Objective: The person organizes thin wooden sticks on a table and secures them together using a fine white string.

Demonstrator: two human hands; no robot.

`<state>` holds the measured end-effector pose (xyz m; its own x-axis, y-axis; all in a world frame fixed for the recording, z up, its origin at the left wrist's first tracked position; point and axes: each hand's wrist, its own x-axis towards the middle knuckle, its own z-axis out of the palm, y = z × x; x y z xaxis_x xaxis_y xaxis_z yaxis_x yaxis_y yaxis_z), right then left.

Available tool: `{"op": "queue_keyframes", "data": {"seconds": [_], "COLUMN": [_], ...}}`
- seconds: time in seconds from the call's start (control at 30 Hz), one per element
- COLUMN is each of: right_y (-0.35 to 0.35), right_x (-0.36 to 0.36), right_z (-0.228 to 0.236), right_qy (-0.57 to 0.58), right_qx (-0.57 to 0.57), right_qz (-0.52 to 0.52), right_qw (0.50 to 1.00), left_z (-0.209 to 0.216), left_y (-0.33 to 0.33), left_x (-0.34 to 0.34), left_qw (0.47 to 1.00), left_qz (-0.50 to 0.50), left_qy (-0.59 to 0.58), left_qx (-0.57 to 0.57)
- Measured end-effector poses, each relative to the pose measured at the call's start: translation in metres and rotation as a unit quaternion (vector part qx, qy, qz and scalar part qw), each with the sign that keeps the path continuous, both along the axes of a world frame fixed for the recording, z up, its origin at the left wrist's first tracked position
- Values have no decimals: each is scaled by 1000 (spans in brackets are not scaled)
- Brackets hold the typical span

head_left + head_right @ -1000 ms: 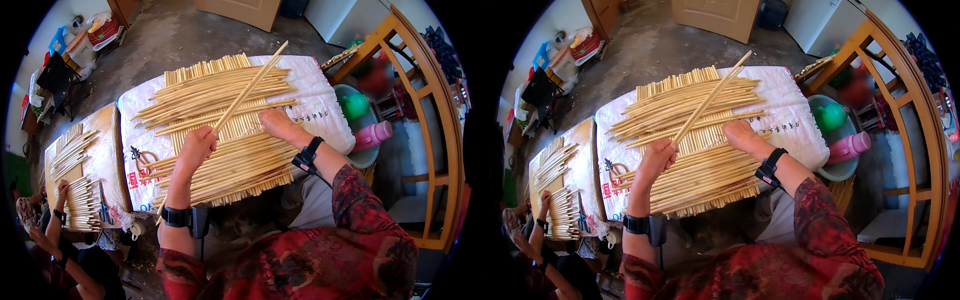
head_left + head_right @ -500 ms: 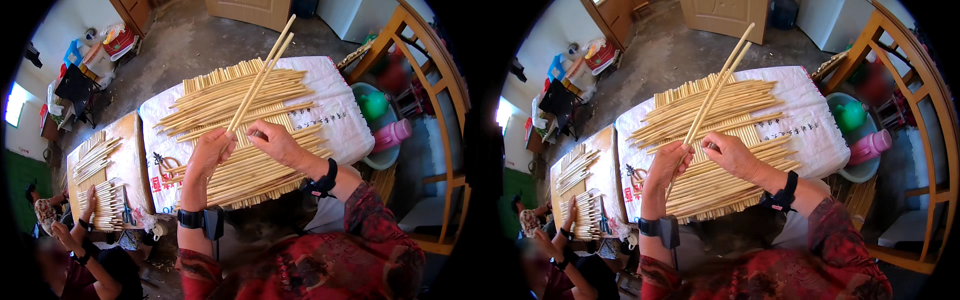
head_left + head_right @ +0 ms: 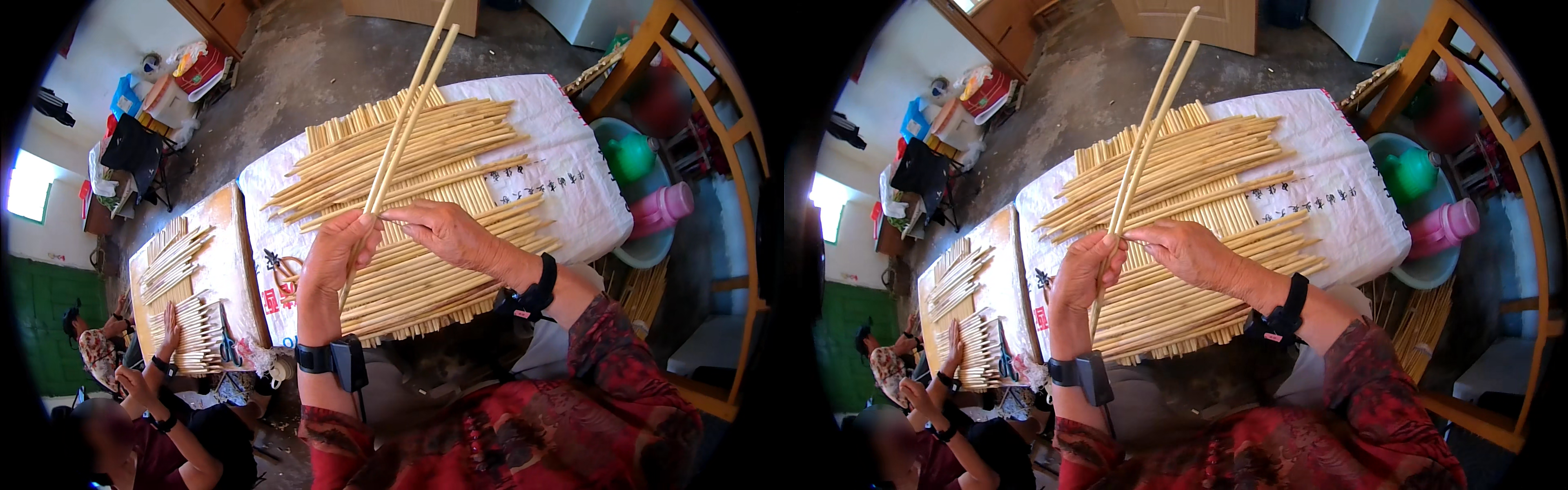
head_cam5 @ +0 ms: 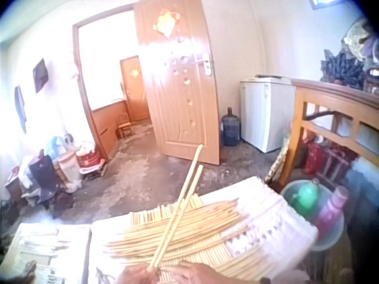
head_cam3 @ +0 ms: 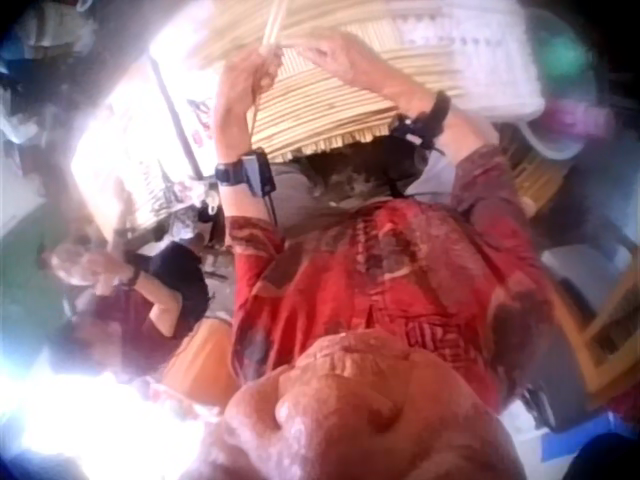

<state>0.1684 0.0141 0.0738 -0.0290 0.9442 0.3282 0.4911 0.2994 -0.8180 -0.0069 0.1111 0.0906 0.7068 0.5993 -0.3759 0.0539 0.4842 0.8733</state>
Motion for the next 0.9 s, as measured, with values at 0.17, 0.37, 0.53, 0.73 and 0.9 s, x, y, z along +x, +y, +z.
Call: {"op": "queue_keyframes", "data": {"seconds": [0.17, 0.37, 0.53, 0.73, 0.9], "right_y": [0, 0, 1, 2, 1], "right_x": [3, 4, 3, 2, 1], "right_z": [-1, 3, -1, -4, 1], "right_qy": [0, 17, 45, 67, 106], "right_qx": [-27, -50, -81, -108, -133], "right_qz": [27, 46, 49, 48, 56], "right_qw": [999, 998, 994, 991, 984], "left_z": [-3, -1, -2, -1, 0], "left_y": [2, 1, 0, -3, -2], "left_x": [-2, -4, -5, -6, -8], "left_qw": [1000, 1000, 1000, 1000, 1000], "left_qz": [-10, -12, -13, 1, -9], "left_qy": [-19, -16, -13, 6, -5], "left_qx": [-6, 4, 20, 28, 20]}}
